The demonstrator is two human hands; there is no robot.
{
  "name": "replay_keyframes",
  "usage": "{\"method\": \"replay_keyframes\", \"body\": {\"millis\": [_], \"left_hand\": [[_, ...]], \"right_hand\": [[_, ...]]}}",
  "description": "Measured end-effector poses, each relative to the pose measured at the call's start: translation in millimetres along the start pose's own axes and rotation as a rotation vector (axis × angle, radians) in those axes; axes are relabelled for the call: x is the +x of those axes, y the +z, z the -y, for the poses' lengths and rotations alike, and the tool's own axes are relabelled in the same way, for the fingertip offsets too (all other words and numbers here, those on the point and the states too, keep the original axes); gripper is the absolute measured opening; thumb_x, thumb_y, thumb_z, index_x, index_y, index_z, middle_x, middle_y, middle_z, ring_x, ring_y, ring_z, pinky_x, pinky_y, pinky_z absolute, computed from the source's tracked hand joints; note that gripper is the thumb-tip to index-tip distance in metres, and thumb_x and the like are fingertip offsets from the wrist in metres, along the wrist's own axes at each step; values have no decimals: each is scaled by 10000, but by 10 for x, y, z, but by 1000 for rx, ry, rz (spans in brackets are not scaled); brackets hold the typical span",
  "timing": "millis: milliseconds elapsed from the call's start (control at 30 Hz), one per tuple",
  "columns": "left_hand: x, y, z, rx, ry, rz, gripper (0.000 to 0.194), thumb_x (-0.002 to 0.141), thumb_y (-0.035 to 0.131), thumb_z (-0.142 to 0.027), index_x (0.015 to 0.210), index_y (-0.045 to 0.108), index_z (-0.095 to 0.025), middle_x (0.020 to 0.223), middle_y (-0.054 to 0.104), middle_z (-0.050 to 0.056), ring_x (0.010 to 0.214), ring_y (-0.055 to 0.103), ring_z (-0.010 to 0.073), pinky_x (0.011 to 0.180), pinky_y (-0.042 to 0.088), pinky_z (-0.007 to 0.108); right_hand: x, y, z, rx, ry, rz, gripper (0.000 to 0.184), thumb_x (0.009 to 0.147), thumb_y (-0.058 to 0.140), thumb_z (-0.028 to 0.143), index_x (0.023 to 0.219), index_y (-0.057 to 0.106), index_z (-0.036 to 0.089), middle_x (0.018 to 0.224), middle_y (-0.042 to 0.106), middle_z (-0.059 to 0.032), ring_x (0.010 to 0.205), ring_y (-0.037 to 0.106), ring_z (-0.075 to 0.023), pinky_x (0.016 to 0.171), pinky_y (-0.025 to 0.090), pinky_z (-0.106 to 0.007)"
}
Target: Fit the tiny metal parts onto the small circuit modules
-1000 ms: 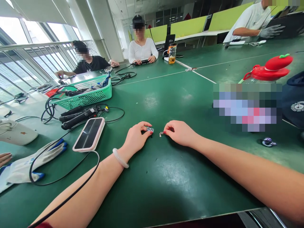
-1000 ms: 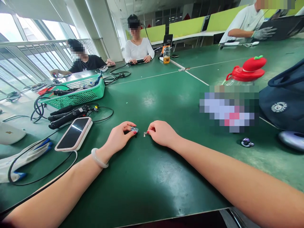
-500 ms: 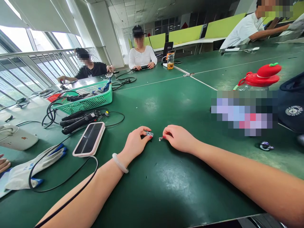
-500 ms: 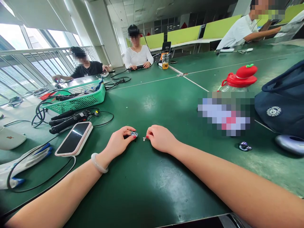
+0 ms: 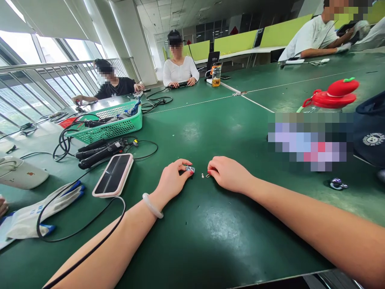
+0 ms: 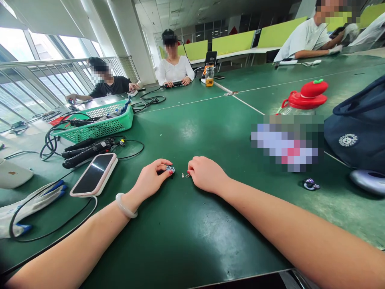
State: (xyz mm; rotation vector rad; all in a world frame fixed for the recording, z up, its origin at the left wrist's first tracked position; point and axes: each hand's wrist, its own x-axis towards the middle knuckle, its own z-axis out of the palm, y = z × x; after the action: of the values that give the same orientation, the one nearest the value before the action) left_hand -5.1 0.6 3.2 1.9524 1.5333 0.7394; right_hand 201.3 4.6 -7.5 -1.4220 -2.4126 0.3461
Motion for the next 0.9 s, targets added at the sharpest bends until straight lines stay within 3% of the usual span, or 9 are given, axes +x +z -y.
{"method": "replay_keyframes", "body": {"millis": [200,567,900], "left_hand": [[-5,-7,-12,7,-13,7,187,800,590,-309,972,624,-244,832,725,-13,845,661,176,811,458,309],[8,0,12,6,-1,8,186,796,597,-286,975,623,-242,831,721,-17,828,658,163,819,456,304],[0,-9,3,17,-5,9,185,797,597,-289,973,631,-248,842,714,-10,838,656,169,799,460,304]], "right_hand": [[-22,-16,18,32,-29,32,143,871,552,218,739,606,199,797,614,-24,775,557,-173,691,411,-292],[-16,-63,15,227,4,-24,150,856,522,170,787,649,211,794,687,7,737,601,-150,685,431,-268],[14,-49,-42,130,6,-61,235,896,475,180,913,707,213,948,726,-21,909,637,-189,825,465,-318]]}}
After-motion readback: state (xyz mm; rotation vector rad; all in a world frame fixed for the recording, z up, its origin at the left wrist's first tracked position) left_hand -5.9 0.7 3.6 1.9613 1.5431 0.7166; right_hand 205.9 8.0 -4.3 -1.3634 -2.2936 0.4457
